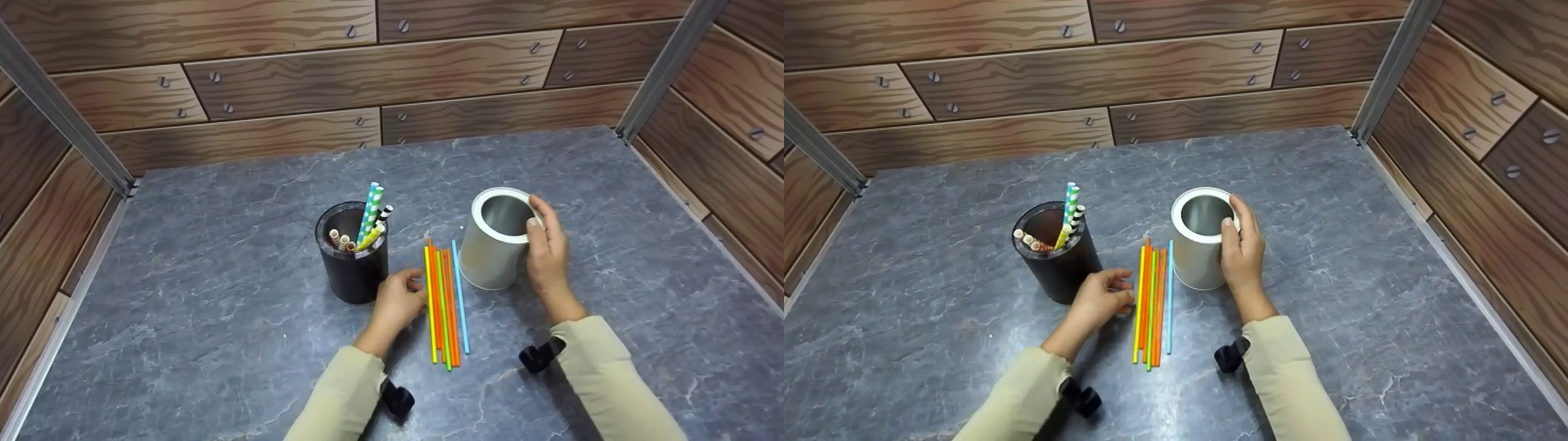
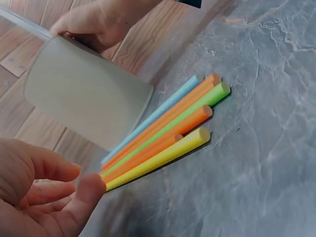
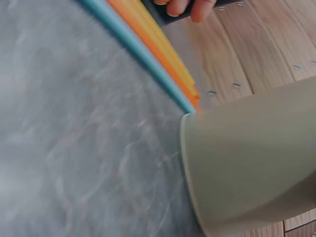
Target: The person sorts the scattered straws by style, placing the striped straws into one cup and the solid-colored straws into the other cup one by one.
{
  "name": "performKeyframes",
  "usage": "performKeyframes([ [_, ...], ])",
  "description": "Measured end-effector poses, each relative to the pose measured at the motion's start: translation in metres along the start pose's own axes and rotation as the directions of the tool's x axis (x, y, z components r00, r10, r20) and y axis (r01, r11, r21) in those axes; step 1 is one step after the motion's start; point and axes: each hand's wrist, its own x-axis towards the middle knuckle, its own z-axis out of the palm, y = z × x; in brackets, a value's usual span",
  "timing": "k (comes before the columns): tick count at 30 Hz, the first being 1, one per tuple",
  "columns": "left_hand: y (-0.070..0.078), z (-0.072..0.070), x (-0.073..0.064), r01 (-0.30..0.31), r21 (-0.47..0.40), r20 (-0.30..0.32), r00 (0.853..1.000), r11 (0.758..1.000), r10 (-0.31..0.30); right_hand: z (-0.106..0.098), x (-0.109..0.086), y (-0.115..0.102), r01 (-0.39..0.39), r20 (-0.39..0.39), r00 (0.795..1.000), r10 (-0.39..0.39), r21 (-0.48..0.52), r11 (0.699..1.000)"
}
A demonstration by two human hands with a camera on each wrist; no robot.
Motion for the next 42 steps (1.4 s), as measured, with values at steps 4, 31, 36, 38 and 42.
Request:
performKeyframes([
  [4, -0.005, 0.004, 0.005, 0.054, 0.069, -0.033, 0.998, 0.996, -0.052, 0.004, -0.002, 0.002, 0.021, 0.009, 1.000, -0.021, -0.030, 0.999],
  [31, 0.005, 0.037, 0.012, 0.036, 0.238, -0.210, 0.978, 0.971, 0.015, 0.002, -0.003, 0.004, 0.066, -0.027, 0.997, -0.066, -0.002, 0.998],
  [36, 0.004, 0.034, 0.012, 0.020, 0.235, -0.210, 0.977, 0.972, 0.030, 0.002, -0.003, 0.005, 0.078, -0.039, 0.996, -0.078, -0.005, 0.997],
  [38, 0.004, 0.033, 0.013, 0.033, 0.197, -0.202, 0.979, 0.980, 0.008, 0.002, -0.003, 0.005, 0.082, -0.041, 0.996, -0.082, -0.008, 0.997],
  [42, 0.002, 0.031, 0.014, 0.083, 0.073, -0.176, 0.982, 0.994, -0.070, 0.003, -0.004, 0.005, 0.088, -0.049, 0.995, -0.088, -0.009, 0.996],
])
